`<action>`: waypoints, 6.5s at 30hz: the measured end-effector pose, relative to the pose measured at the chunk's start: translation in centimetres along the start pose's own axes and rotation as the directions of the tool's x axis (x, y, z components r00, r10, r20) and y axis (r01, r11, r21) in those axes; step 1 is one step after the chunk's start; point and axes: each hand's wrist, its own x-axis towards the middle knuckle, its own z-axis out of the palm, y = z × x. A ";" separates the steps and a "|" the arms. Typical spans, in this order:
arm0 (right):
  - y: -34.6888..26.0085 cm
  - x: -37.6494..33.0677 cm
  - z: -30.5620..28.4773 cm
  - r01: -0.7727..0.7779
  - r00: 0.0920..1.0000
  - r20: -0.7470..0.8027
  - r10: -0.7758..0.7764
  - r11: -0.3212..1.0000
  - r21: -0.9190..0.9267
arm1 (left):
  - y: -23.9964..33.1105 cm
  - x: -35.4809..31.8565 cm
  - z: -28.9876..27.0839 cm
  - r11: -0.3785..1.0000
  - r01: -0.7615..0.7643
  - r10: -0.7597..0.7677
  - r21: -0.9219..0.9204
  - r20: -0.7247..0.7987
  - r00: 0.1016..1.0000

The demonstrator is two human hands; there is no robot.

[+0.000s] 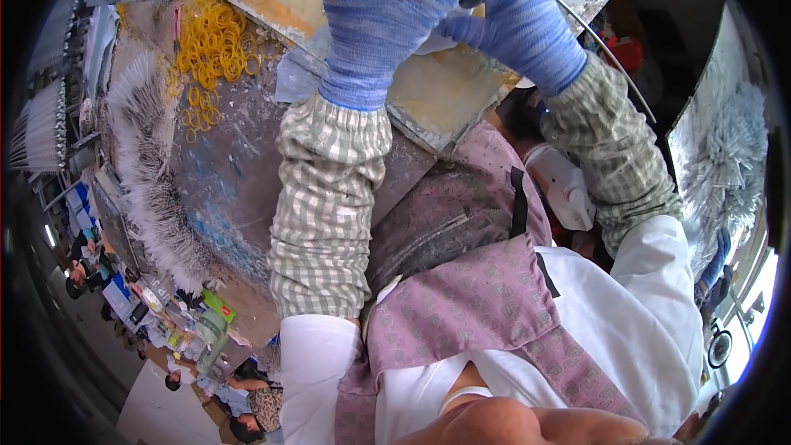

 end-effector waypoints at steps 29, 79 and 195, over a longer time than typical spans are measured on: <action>1.1 -2.6 -1.1 -0.135 0.985 0.076 0.152 0.971 -0.196 | 0.0 -0.7 0.2 0.979 -0.155 0.160 0.129 -0.023 0.987; -9.2 10.7 18.4 0.347 0.732 0.665 0.150 0.758 -0.552 | 12.7 -23.2 -26.2 0.998 0.027 -0.058 -0.054 -0.776 0.629; -8.4 10.9 18.5 0.217 0.736 0.646 0.202 0.833 -0.508 | 17.0 -22.4 -24.7 0.996 -0.002 0.065 0.088 -0.718 0.693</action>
